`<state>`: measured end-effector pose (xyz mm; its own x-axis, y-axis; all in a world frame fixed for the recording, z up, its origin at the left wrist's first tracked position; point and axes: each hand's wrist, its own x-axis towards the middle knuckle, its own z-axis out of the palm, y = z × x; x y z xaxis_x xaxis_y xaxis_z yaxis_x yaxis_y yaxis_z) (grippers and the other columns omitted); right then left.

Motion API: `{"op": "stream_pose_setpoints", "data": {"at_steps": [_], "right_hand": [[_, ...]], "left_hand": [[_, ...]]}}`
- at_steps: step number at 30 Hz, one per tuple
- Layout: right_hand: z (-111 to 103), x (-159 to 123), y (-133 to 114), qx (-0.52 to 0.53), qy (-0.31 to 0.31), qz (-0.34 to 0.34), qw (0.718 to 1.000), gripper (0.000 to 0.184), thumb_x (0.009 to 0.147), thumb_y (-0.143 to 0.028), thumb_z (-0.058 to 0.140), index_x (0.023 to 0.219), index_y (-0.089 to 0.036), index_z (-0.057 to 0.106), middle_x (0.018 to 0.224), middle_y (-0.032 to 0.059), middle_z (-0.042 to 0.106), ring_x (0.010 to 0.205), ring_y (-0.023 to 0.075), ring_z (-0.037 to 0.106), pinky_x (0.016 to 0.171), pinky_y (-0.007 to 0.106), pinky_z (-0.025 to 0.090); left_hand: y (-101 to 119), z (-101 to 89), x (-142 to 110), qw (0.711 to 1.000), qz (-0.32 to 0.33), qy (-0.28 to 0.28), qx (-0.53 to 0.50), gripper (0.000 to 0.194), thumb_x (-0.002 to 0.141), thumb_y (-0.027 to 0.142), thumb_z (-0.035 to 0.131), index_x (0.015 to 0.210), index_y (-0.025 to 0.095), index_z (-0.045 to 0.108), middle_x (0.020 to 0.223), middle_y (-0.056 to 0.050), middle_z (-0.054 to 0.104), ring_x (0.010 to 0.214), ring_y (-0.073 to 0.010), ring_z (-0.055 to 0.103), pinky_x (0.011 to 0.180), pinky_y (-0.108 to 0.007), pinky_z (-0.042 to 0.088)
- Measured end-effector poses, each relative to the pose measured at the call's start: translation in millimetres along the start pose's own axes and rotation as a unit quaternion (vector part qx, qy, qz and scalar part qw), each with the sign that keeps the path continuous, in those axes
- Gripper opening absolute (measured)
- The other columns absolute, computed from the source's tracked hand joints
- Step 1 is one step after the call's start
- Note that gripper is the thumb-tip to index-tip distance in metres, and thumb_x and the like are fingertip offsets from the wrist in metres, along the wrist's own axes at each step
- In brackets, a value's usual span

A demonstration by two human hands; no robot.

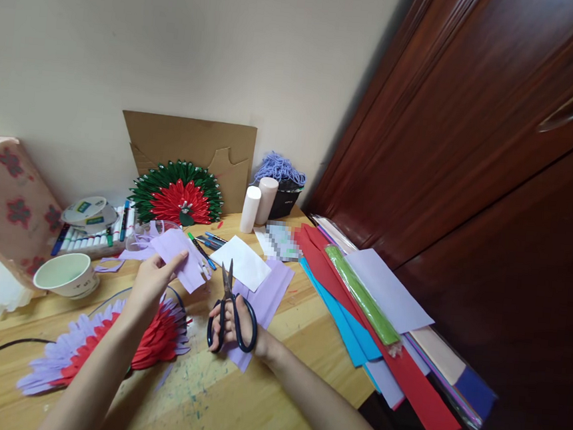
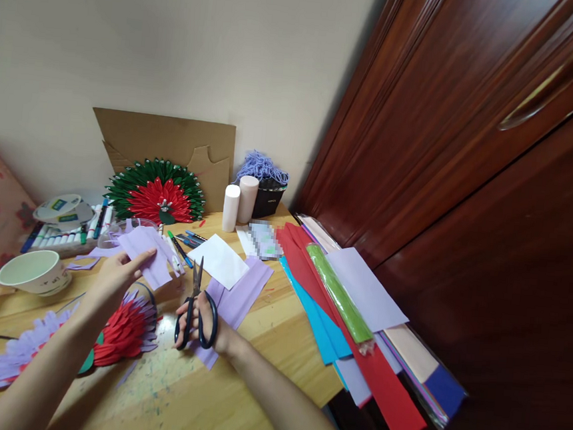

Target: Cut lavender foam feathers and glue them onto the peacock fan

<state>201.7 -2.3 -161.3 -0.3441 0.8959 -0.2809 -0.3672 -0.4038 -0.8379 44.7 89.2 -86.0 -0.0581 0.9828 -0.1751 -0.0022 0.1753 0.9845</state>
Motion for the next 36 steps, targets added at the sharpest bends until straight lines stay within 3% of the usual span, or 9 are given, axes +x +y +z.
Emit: {"op": "stream_pose_setpoints", "data": {"at_steps": [10, 19, 26, 36], "right_hand": [[-5.1, 9.0, 20.8, 0.018, 0.001, -0.016, 1.0, 0.073, 0.06, -0.084, 0.033, 0.08, -0.015, 0.046, 0.057, -0.0049, 0.047, 0.041, 0.0117, 0.054, 0.047, 0.031, 0.047], [-1.0, 8.2, 18.3, 0.03, -0.004, -0.005, 1.0, 0.067, 0.06, -0.082, 0.038, 0.077, -0.018, 0.043, 0.053, -0.0083, 0.044, 0.035, 0.0062, 0.046, 0.045, 0.029, 0.048], [3.5, 4.6, 14.0, 0.05, -0.009, 0.015, 0.999, 0.069, 0.052, -0.084, 0.043, 0.075, -0.019, 0.043, 0.05, -0.01, 0.04, 0.033, 0.0046, 0.04, 0.04, 0.024, 0.044], [5.5, 2.2, 20.6, 0.004, -0.078, 0.006, 0.997, 0.077, 0.055, -0.085, 0.038, 0.085, -0.015, 0.049, 0.055, -0.0051, 0.046, 0.043, 0.0085, 0.05, 0.044, 0.024, 0.045]], "left_hand": [[8.2, 2.3, -6.2, 0.999, 0.025, 0.038, -0.001, 0.03, 0.052, 0.038, 0.072, 0.063, 0.014, 0.059, 0.054, 0.002, 0.058, 0.056, -0.0143, 0.054, 0.053, -0.023, 0.043], [-3.1, -0.5, 1.5, 0.999, 0.028, 0.02, -0.024, 0.036, 0.056, 0.037, 0.073, 0.082, 0.013, 0.066, 0.079, -0.004, 0.068, 0.065, -0.0142, 0.06, 0.061, -0.024, 0.046], [-6.6, -3.0, 5.9, 0.999, 0.025, 0.025, 0.001, 0.036, 0.057, 0.038, 0.072, 0.081, 0.012, 0.066, 0.078, -0.005, 0.069, 0.064, -0.0156, 0.06, 0.059, -0.024, 0.045], [-10.6, -3.5, 9.4, 0.998, 0.037, 0.046, -0.031, 0.035, 0.053, 0.034, 0.073, 0.08, 0.012, 0.064, 0.07, -0.004, 0.067, 0.061, -0.0158, 0.059, 0.056, -0.024, 0.044]]}}
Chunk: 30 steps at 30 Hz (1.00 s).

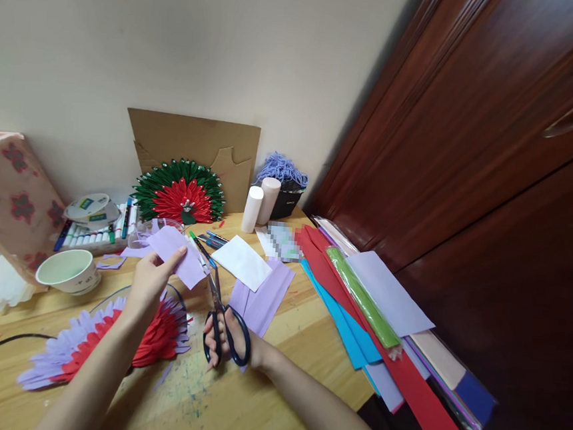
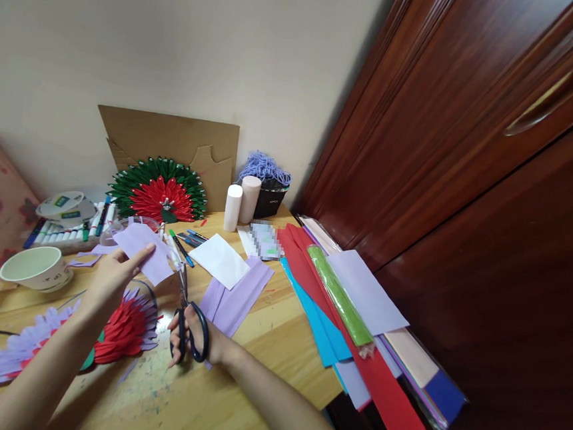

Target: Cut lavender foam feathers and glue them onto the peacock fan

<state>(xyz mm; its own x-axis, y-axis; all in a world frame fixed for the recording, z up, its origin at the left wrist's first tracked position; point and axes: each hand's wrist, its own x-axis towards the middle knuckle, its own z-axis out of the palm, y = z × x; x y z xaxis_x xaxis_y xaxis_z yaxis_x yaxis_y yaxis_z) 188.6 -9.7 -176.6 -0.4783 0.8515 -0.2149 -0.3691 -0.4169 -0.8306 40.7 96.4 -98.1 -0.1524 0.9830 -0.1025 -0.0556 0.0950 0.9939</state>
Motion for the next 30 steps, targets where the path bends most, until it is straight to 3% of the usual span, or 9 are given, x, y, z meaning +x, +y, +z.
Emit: {"op": "stream_pose_setpoints", "data": {"at_steps": [9, 17, 30], "right_hand": [[4.0, -3.1, -3.1, -0.008, -0.027, -0.01, 1.0, 0.074, 0.054, -0.084, 0.04, 0.081, -0.015, 0.047, 0.056, -0.0053, 0.047, 0.043, 0.0083, 0.051, 0.048, 0.027, 0.048], [4.5, -4.2, -3.0, -0.02, -0.033, -0.006, 0.999, 0.076, 0.053, -0.085, 0.039, 0.082, -0.014, 0.047, 0.056, -0.005, 0.046, 0.042, 0.0084, 0.051, 0.047, 0.028, 0.048], [-5.3, 1.8, 6.0, -0.026, -0.029, 0.001, 0.999, 0.082, 0.055, -0.086, 0.031, 0.089, -0.013, 0.05, 0.054, -0.0053, 0.045, 0.042, 0.0094, 0.051, 0.046, 0.028, 0.047]], "left_hand": [[-9.3, -3.9, 5.4, 0.998, 0.05, 0.006, 0.036, 0.036, 0.058, 0.037, 0.07, 0.082, 0.012, 0.065, 0.076, -0.004, 0.067, 0.063, -0.0157, 0.058, 0.059, -0.026, 0.044], [-8.5, 2.4, 2.7, 0.998, 0.042, 0.009, 0.053, 0.04, 0.057, 0.042, 0.07, 0.082, 0.011, 0.065, 0.077, -0.007, 0.068, 0.066, -0.0173, 0.06, 0.062, -0.027, 0.045], [-15.3, 8.3, -0.7, 0.996, 0.052, -0.031, 0.071, 0.039, 0.058, 0.041, 0.069, 0.083, 0.01, 0.065, 0.079, -0.008, 0.07, 0.067, -0.019, 0.062, 0.061, -0.028, 0.047]]}}
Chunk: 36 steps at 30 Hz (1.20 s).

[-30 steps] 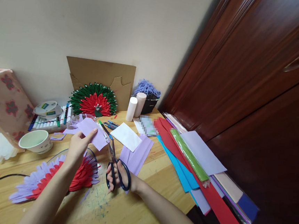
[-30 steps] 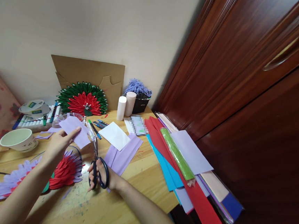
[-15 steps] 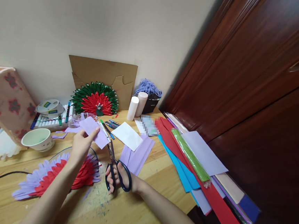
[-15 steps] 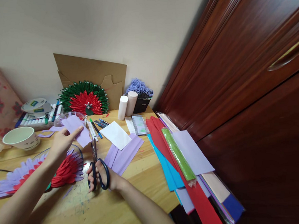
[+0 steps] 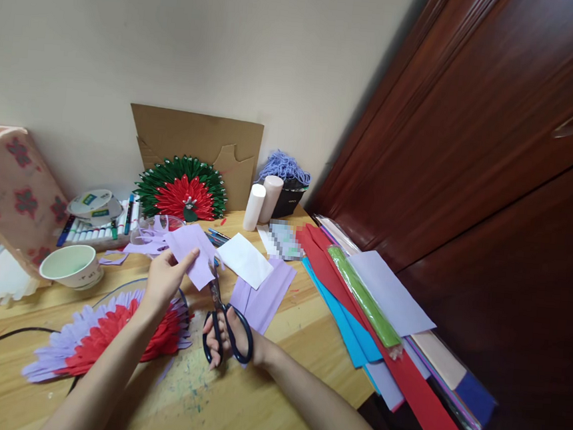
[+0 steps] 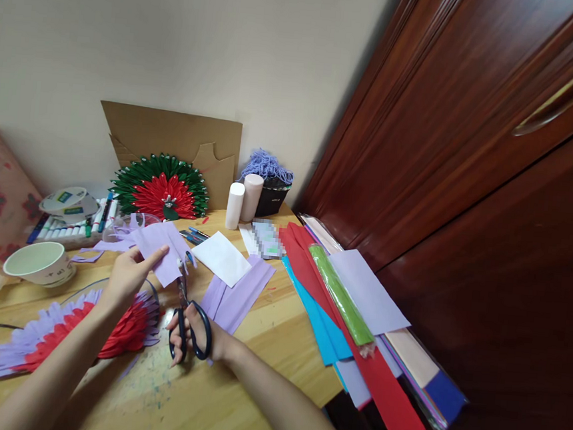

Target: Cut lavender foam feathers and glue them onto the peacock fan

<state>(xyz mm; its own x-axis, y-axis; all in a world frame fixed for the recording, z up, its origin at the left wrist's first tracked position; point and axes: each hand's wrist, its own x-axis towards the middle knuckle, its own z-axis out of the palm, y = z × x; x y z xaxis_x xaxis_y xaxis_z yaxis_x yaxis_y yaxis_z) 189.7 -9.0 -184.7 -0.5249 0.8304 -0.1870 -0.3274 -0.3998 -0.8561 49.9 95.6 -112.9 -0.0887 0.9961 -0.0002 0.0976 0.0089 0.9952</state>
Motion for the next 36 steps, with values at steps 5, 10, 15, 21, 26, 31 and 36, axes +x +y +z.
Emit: {"op": "stream_pose_setpoints", "data": {"at_steps": [5, 10, 15, 21, 26, 31, 36], "right_hand": [[-3.1, -1.4, 1.5, 0.004, -0.014, -0.007, 1.0, 0.084, 0.056, -0.086, 0.03, 0.09, -0.012, 0.051, 0.056, -0.003, 0.047, 0.043, 0.0106, 0.052, 0.044, 0.025, 0.044], [0.5, -7.7, -8.5, -0.014, -0.025, 0.008, 1.0, 0.087, 0.056, -0.087, 0.026, 0.094, -0.012, 0.05, 0.063, 0.0018, 0.052, 0.05, 0.0119, 0.054, 0.049, 0.026, 0.044], [6.1, -16.4, -18.0, -0.057, -0.003, 0.02, 0.998, 0.088, 0.06, -0.086, 0.022, 0.097, -0.012, 0.05, 0.063, 0.0017, 0.052, 0.052, 0.0128, 0.055, 0.054, 0.029, 0.046], [7.7, -21.9, -20.6, -0.086, -0.001, 0.006, 0.996, 0.085, 0.063, -0.084, 0.021, 0.099, -0.013, 0.051, 0.063, -0.0003, 0.05, 0.05, 0.0118, 0.054, 0.053, 0.028, 0.045], [5.7, -20.4, -18.3, -0.085, 0.011, 0.007, 0.996, 0.083, 0.064, -0.083, 0.023, 0.099, -0.013, 0.05, 0.059, -0.0025, 0.048, 0.047, 0.0116, 0.052, 0.053, 0.03, 0.045], [-2.1, -18.5, -9.3, -0.084, 0.014, 0.024, 0.996, 0.086, 0.061, -0.086, 0.022, 0.097, -0.013, 0.049, 0.058, -0.0024, 0.048, 0.047, 0.0126, 0.053, 0.049, 0.028, 0.043], [-3.2, -17.6, -8.3, -0.078, 0.02, 0.035, 0.996, 0.085, 0.058, -0.087, 0.024, 0.094, -0.015, 0.048, 0.057, -0.0024, 0.048, 0.047, 0.0136, 0.053, 0.052, 0.032, 0.045]], "left_hand": [[3.7, 1.6, -2.8, 1.0, -0.005, 0.005, 0.005, 0.04, 0.059, 0.042, 0.069, 0.083, 0.01, 0.066, 0.081, -0.008, 0.07, 0.068, -0.0189, 0.062, 0.061, -0.028, 0.046], [0.7, 2.9, -3.0, 1.0, 0.008, -0.007, 0.004, 0.037, 0.059, 0.042, 0.069, 0.079, 0.01, 0.066, 0.078, -0.008, 0.07, 0.067, -0.0187, 0.061, 0.061, -0.028, 0.046], [-1.7, 3.3, -3.3, 0.999, 0.031, -0.01, -0.013, 0.04, 0.061, 0.043, 0.068, 0.083, 0.009, 0.066, 0.075, -0.008, 0.069, 0.066, -0.0196, 0.06, 0.059, -0.029, 0.046], [-7.3, 1.9, -1.5, 0.998, 0.065, 0.013, 0.009, 0.037, 0.066, 0.046, 0.062, 0.079, 0.011, 0.064, 0.07, -0.006, 0.066, 0.061, -0.017, 0.057, 0.055, -0.026, 0.043], [-12.3, 4.8, -4.0, 0.994, 0.096, 0.01, 0.041, 0.034, 0.069, 0.046, 0.06, 0.071, 0.013, 0.063, 0.062, -0.002, 0.062, 0.057, -0.0143, 0.052, 0.051, -0.023, 0.038], [-14.1, 9.7, -8.1, 0.992, 0.111, -0.001, 0.054, 0.033, 0.071, 0.046, 0.058, 0.069, 0.013, 0.061, 0.06, -0.001, 0.058, 0.056, -0.0131, 0.049, 0.051, -0.023, 0.036], [-15.3, 10.9, -9.3, 0.992, 0.116, -0.006, 0.05, 0.033, 0.073, 0.047, 0.056, 0.067, 0.014, 0.058, 0.06, 0.0, 0.056, 0.056, -0.013, 0.049, 0.051, -0.022, 0.036]]}}
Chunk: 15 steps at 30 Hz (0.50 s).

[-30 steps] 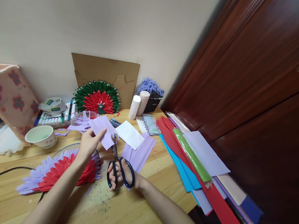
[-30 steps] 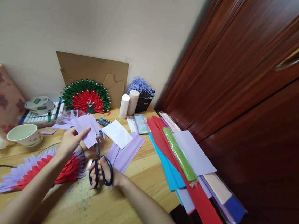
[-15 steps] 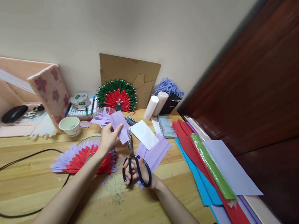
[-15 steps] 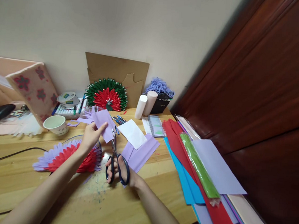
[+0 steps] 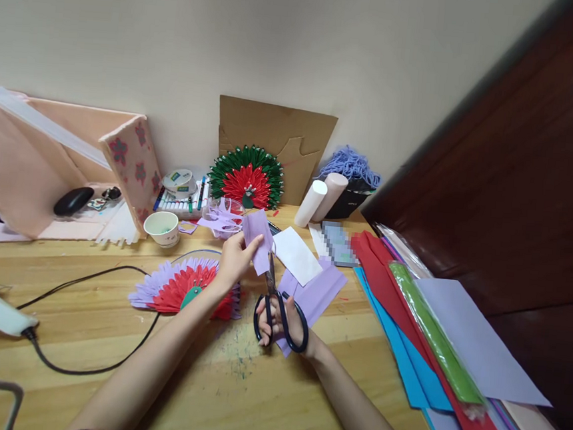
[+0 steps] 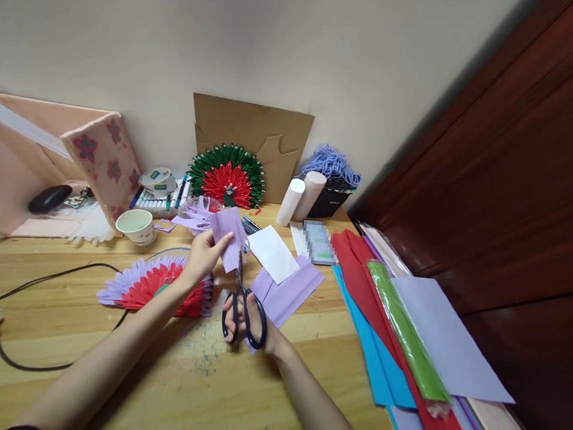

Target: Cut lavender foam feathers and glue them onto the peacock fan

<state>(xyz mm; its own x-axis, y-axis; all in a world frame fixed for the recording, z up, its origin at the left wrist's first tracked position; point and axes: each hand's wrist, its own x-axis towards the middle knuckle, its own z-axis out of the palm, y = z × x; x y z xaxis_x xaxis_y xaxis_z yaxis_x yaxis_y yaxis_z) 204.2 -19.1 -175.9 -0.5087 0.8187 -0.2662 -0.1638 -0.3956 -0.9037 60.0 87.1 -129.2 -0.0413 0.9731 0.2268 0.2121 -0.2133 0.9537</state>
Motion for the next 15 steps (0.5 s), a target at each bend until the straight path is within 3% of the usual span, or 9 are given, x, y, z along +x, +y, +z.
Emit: {"op": "stream_pose_setpoints", "data": {"at_steps": [15], "right_hand": [[11.2, 3.2, 1.2, 0.031, 0.053, -0.035, 0.998, 0.074, 0.057, -0.087, 0.025, 0.079, -0.018, 0.042, 0.048, -0.0062, 0.045, 0.037, 0.0103, 0.048, 0.043, 0.026, 0.042]], "left_hand": [[0.2, 3.0, -2.1, 1.0, 0.007, 0.012, 0.011, 0.033, 0.075, 0.046, 0.053, 0.068, 0.014, 0.058, 0.061, -0.001, 0.059, 0.056, -0.0128, 0.049, 0.052, -0.023, 0.037]]}}
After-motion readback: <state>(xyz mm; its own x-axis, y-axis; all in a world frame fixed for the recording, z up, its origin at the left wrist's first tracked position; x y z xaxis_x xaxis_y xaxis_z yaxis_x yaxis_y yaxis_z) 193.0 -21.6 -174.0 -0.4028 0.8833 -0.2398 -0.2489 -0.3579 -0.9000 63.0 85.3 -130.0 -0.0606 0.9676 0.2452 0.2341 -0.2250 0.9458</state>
